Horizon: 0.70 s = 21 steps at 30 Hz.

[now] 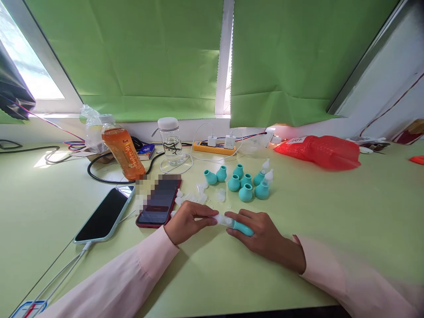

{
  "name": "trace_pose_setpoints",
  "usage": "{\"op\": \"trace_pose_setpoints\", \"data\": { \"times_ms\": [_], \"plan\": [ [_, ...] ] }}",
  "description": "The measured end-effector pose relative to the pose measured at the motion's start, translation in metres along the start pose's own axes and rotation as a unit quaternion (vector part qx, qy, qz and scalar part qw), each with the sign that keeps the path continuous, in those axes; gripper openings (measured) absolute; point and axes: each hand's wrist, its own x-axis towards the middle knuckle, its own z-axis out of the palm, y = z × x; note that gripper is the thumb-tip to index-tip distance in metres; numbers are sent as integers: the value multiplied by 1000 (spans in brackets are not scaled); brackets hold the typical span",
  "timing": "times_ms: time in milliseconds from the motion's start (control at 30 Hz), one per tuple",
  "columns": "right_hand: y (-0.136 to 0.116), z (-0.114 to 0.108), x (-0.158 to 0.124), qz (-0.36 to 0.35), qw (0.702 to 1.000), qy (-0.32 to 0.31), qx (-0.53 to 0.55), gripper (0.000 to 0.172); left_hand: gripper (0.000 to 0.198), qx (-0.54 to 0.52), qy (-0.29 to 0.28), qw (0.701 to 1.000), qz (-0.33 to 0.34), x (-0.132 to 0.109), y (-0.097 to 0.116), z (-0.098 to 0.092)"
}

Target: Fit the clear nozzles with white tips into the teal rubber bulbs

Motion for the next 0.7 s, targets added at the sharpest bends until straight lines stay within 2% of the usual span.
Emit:
{"op": "trace_pose_setpoints", "data": {
  "times_ms": [133,367,433,533,600,700],
  "plan": [
    [-1,0,0,15,1000,-1,27,32,21,-54,7,997,-60,0,5,2],
    [-2,1,2,31,998,-19,58,32,22,-45,3,998,-46,-1,6,0],
    [-4,0,3,44,995,-16,85,30,24,-40,12,998,-46,-2,5,1],
    [-8,-3,4,65,988,-7,140,30,32,-49,-5,997,-53,-2,9,2],
    [-9,-5,4,89,982,3,165,36,35,-59,-13,997,-57,0,15,-1],
    [-10,-7,3,136,966,21,220,56,36,-61,53,996,-45,6,26,-20]
  ]
}}
